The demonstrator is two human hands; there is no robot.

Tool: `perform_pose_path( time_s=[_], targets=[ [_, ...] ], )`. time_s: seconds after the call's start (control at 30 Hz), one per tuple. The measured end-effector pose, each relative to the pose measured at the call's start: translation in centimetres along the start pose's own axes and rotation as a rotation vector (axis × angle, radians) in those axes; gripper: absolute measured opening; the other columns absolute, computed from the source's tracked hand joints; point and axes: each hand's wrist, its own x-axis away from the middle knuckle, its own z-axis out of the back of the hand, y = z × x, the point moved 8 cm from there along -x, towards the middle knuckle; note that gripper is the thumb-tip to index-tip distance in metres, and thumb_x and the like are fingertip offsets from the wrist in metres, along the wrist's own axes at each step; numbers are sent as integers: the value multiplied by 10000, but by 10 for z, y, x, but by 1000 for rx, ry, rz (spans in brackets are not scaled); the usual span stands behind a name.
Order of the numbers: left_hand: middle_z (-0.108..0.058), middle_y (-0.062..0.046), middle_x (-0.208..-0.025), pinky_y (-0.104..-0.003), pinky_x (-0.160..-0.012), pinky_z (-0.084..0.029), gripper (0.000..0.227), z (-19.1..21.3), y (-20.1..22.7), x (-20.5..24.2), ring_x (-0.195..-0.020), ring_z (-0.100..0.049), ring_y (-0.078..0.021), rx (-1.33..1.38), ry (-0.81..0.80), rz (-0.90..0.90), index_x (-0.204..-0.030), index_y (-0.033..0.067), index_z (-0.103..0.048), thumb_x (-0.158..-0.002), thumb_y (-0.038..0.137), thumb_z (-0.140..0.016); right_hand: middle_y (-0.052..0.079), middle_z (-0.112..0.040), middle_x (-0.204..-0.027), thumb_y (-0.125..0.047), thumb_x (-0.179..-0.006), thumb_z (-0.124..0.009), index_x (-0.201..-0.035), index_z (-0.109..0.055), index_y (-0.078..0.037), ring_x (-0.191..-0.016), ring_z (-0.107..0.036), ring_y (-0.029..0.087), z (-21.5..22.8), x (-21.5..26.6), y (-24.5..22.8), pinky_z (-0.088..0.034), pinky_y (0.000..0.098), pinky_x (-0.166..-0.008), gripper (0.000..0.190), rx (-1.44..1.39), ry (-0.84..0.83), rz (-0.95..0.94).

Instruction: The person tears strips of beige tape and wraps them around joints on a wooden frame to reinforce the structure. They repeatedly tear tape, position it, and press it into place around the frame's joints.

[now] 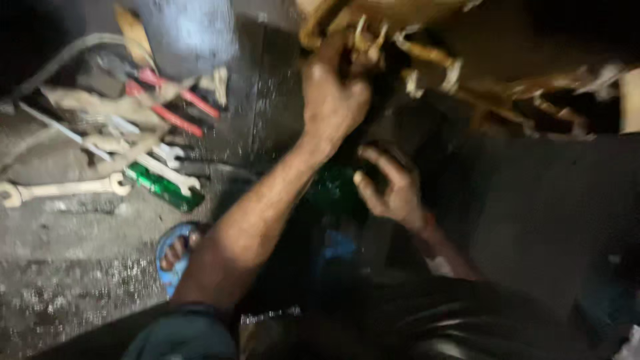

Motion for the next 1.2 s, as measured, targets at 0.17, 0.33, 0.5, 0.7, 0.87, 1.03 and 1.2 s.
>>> perform_pose_path(
  time_s=[0.17, 0.33, 0.5, 0.7, 0.87, 1.03, 1.2],
  targets=[
    [-704, -175, -962, -403, -770, -562, 235, -18, -33, 7, -885, -692, -306, -105, -84, 37, -1082, -13, -653, -850, -53, -648, 228, -460, -1439, -527, -922, -655, -1429, -565, -135, -1242, -475, 428, -49, 53, -5, -228, 749, -1124, 647, 432, -376, 56],
    [-727, -95, -933, -349, -723, -595, 186, -17, -38, 10, -786, -700, -212, 159, -76, -11, -1064, 58, -692, -950, -34, -578, 280, -334, -1613, -762, -917, -517, -1352, -576, -176, -1509, -298, 489, -86, 37, -1, -7, 791, -1148, 732, 665, -362, 205],
    [-688, -100, -939, -360, -710, -593, 290, -14, -43, 10, -793, -661, -224, -125, -80, -56, -1064, 59, -723, -834, -34, -572, 371, -349, -1592, -819, -855, -498, -1384, -609, -81, -1493, -245, 568, -104, 27, 9, 72, 813, -1136, 914, 415, -412, 38],
    [-732, -73, -789, -313, -586, -590, 125, -27, -63, 12, -635, -690, -165, -14, -150, 267, -969, 71, -720, -960, 55, -596, 497, -452, -1332, -826, -858, -548, -1561, -546, -81, -1431, -210, 648, -122, 28, 24, 125, 816, -1083, 1024, 520, -546, 108],
    [-744, -91, -840, -305, -611, -589, 216, -22, -37, 6, -667, -694, -162, 83, -105, 76, -1032, 40, -723, -881, -31, -585, 439, -569, -1294, -780, -790, -615, -1122, -743, -26, -1401, -308, 610, -135, 34, 43, 149, 795, -1097, 834, 725, -652, 127],
    [-714, -93, -961, -338, -820, -594, 251, -2, 0, -3, -901, -703, -198, 116, -39, -67, -1064, 14, -648, -831, -64, -598, 434, -575, -1222, -709, -774, -693, -901, -805, 6, -1377, -303, 648, -135, 37, 42, 155, 819, -1077, 735, 590, -649, 94],
    [-718, -59, -874, -317, -769, -560, 142, -5, 4, -8, -817, -653, -151, 318, -107, 116, -1004, 4, -718, -880, -44, -667, 486, -568, -1180, -697, -684, -692, -1200, -839, -103, -1271, -367, 652, -128, 31, 29, 122, 816, -1075, 800, 537, -364, 232]
  ],
)
